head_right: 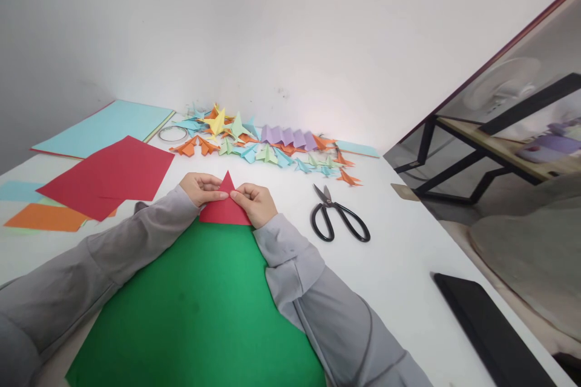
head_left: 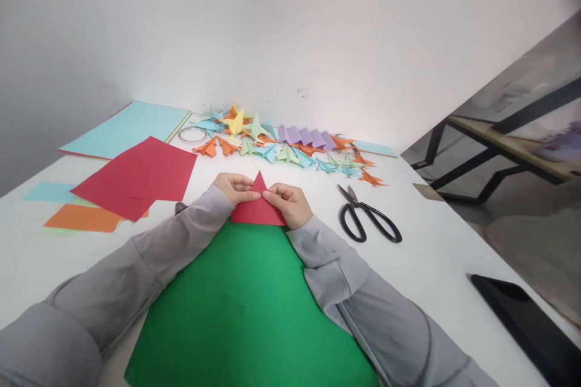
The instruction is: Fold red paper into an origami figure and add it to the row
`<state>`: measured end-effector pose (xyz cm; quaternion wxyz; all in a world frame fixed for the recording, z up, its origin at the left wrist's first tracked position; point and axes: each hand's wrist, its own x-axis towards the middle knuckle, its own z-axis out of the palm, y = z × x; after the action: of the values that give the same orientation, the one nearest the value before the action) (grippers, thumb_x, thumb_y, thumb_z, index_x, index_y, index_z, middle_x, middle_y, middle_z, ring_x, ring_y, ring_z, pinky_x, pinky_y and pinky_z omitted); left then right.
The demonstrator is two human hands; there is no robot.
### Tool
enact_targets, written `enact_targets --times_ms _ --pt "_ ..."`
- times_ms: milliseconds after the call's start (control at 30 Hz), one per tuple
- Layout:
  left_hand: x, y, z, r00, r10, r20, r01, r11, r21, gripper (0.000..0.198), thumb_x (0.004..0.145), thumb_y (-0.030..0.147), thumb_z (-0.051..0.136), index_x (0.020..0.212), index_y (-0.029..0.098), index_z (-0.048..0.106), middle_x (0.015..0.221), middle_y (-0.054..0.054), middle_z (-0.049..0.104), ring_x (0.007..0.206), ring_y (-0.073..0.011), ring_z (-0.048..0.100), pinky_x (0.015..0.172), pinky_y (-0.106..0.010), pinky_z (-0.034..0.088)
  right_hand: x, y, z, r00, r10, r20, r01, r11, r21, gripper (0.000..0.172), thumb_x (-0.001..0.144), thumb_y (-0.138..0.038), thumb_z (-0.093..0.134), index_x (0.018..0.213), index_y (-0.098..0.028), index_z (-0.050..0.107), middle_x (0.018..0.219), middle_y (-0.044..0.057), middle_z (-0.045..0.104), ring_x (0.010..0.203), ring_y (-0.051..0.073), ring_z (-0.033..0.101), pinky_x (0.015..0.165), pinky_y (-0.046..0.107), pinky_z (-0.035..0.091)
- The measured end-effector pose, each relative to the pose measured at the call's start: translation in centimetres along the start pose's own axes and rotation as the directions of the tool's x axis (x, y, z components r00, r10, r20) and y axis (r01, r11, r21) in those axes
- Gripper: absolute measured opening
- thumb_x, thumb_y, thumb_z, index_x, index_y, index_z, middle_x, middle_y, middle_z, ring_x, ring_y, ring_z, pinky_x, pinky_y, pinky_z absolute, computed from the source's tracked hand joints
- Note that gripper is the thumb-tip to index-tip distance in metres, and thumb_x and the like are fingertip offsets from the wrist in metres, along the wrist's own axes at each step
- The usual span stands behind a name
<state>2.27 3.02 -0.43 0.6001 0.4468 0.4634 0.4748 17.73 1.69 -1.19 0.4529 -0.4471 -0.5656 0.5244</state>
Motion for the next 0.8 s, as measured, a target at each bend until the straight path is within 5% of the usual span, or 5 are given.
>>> enact_targets --times_ms 367,667,800 --pt "0.1 -0.6 -0.5 0.992 0.043 0.122 -0.038 0.998 -0.04 0.043 0.036 0.022 0.083 0.073 0.01 0.065 0.049 0.003 0.062 0.045 -0.0083 0.055 0.05 -0.021 0.044 -0.1 0.1 0.1 0.993 0.027 0.112 -0.029 0.999 0.017 0.04 0.056 -0.052 0.068 0.052 -0.017 0.049 0.042 -0.007 0.041 0.04 0.006 0.032 0.042 0.021 0.021" --pt "-0.1 0.5 -0.5 0.979 -0.056 0.194 0.083 0.987 -0.138 0.049 0.036 0.024 0.084 0.08 0.01 0.066 0.058 -0.002 0.068 0.051 -0.0125 0.061 0.053 -0.025 0.048 0.2 0.4 0.1 0.998 0.064 0.003 -0.064 0.988 0.139 0.041 0.055 -0.049 0.07 0.05 -0.017 0.046 0.043 -0.007 0.042 0.04 0.005 0.032 0.041 0.021 0.02" --pt "0.0 0.6 -0.6 0.978 -0.073 0.195 0.093 0.991 -0.095 0.049 0.037 0.023 0.084 0.081 0.01 0.066 0.056 -0.002 0.067 0.044 -0.0092 0.056 0.042 -0.019 0.04 0.1 0.3 0.1 0.999 0.039 0.008 -0.04 0.997 0.065 0.042 0.058 -0.052 0.068 0.05 -0.017 0.048 0.043 -0.007 0.042 0.04 0.005 0.032 0.041 0.021 0.02"
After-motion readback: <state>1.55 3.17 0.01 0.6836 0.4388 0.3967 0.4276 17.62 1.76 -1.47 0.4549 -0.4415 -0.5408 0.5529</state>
